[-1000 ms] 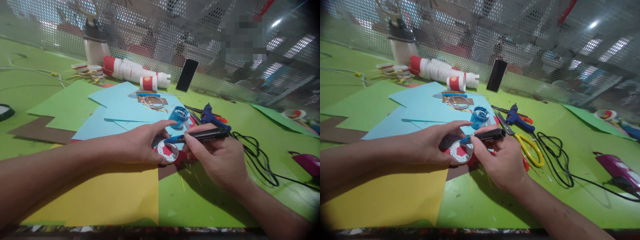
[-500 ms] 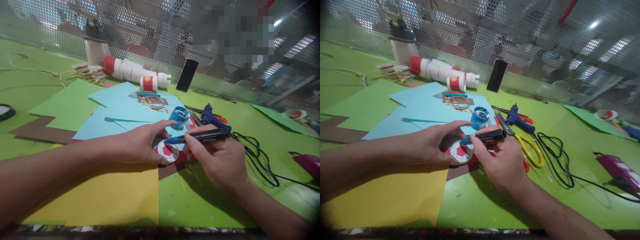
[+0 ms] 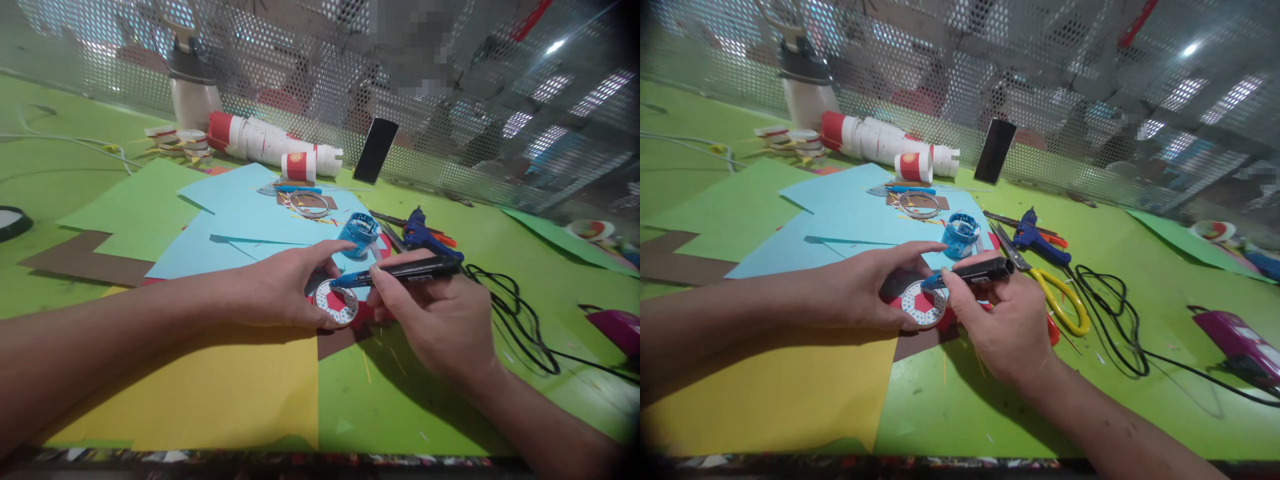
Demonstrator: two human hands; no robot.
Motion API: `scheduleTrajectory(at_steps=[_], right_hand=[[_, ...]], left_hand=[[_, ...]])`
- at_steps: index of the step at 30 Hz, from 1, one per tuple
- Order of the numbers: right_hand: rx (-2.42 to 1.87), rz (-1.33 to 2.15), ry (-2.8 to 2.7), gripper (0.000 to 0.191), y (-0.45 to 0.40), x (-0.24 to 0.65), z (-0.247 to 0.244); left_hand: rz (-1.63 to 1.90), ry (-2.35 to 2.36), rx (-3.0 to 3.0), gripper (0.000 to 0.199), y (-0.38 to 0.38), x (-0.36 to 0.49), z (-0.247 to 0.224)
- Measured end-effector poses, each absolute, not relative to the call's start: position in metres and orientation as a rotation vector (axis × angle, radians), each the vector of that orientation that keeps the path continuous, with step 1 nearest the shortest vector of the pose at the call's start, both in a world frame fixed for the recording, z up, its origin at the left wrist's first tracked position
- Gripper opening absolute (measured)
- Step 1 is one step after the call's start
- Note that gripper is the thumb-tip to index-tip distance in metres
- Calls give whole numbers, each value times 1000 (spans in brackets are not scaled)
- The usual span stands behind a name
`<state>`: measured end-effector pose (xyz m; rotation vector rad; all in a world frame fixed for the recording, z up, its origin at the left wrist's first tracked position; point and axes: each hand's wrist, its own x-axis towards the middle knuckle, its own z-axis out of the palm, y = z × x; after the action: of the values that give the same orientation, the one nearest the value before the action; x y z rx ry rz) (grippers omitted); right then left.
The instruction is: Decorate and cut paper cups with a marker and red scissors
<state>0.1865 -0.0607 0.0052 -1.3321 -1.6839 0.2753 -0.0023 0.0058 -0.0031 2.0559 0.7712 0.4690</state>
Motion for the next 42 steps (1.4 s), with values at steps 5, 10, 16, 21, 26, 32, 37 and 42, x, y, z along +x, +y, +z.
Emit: scheduleTrajectory(at_steps=[5, 10, 16, 21, 26, 32, 37, 42], right_hand=[[-1337, 276, -1688, 6, -61, 186, 5], [-1313, 298, -1709, 8, -61, 186, 5], [-1305, 153, -1762, 15, -59, 184, 5], [-1260, -5, -1796, 20, -60, 182, 3], [-1249, 32, -1783, 20, -61, 181, 3], [-1316, 89, -1748, 11, -62, 182, 3], [-1326, 154, -1726, 9, -61, 183, 0], [-1321, 249, -1571, 10, -63, 180, 2]], left_hand=[[465, 782, 2053, 89, 5, -2, -1], [460, 809, 2034, 89, 4, -1, 0], [476, 798, 2043, 87, 5, -1, -2], [481, 791, 2057, 86, 6, -1, -2], [492, 797, 2073, 84, 5, 0, -2], [463, 782, 2084, 92, 7, -2, -1], [466, 797, 2080, 92, 8, -2, -2], [458, 819, 2064, 89, 6, -2, -1]])
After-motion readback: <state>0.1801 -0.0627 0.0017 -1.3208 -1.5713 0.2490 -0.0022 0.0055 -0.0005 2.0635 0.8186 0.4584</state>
